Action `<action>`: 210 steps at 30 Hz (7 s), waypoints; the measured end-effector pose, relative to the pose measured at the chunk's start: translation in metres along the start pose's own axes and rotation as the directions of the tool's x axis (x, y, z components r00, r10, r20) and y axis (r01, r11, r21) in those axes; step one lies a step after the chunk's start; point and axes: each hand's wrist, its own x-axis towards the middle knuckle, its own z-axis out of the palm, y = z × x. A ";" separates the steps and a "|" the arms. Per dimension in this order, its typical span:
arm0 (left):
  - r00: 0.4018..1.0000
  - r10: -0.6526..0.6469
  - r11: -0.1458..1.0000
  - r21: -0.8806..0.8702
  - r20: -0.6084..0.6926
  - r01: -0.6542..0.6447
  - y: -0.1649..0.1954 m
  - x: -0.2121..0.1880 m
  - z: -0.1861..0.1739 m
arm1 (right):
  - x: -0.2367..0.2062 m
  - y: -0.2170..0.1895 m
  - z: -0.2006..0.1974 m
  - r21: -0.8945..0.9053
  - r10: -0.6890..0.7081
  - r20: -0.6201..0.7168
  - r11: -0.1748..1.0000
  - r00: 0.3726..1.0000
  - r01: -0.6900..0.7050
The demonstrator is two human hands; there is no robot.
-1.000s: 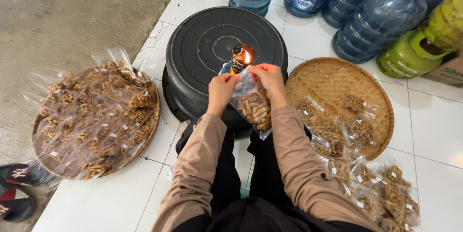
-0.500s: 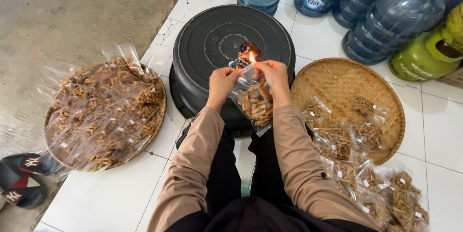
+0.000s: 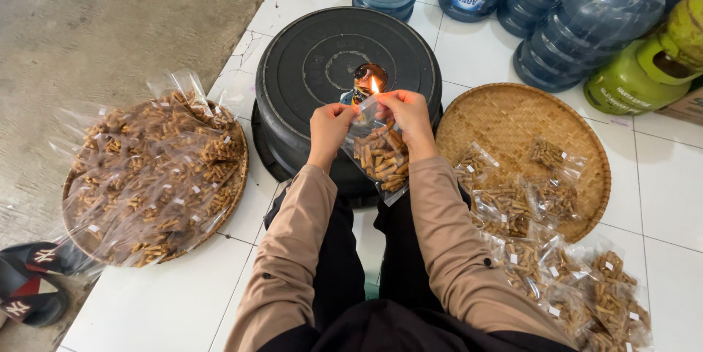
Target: The person sits on the floor and heat-seals the open tops of clear plastic bags filled with stick-shaped snacks by pressing each bag's mouth against the flame of a candle. They hold each bag over the flame, press the plastic edges together, then set the sealed bag aside and pick up the next one.
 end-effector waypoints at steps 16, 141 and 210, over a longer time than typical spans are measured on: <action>0.999 -0.033 0.999 -0.015 -0.011 0.032 0.001 0.001 0.001 | -0.002 -0.006 0.002 -0.030 0.012 -0.016 0.999 1.000 -0.012; 0.985 -0.170 0.724 -0.677 0.012 0.133 -0.039 0.013 0.045 | 0.002 -0.021 -0.021 0.159 -0.041 -0.202 0.985 0.979 0.074; 0.983 -0.181 0.666 -0.739 -0.028 0.102 -0.034 0.012 0.075 | 0.003 -0.023 -0.044 0.099 -0.084 -0.343 0.987 0.935 0.125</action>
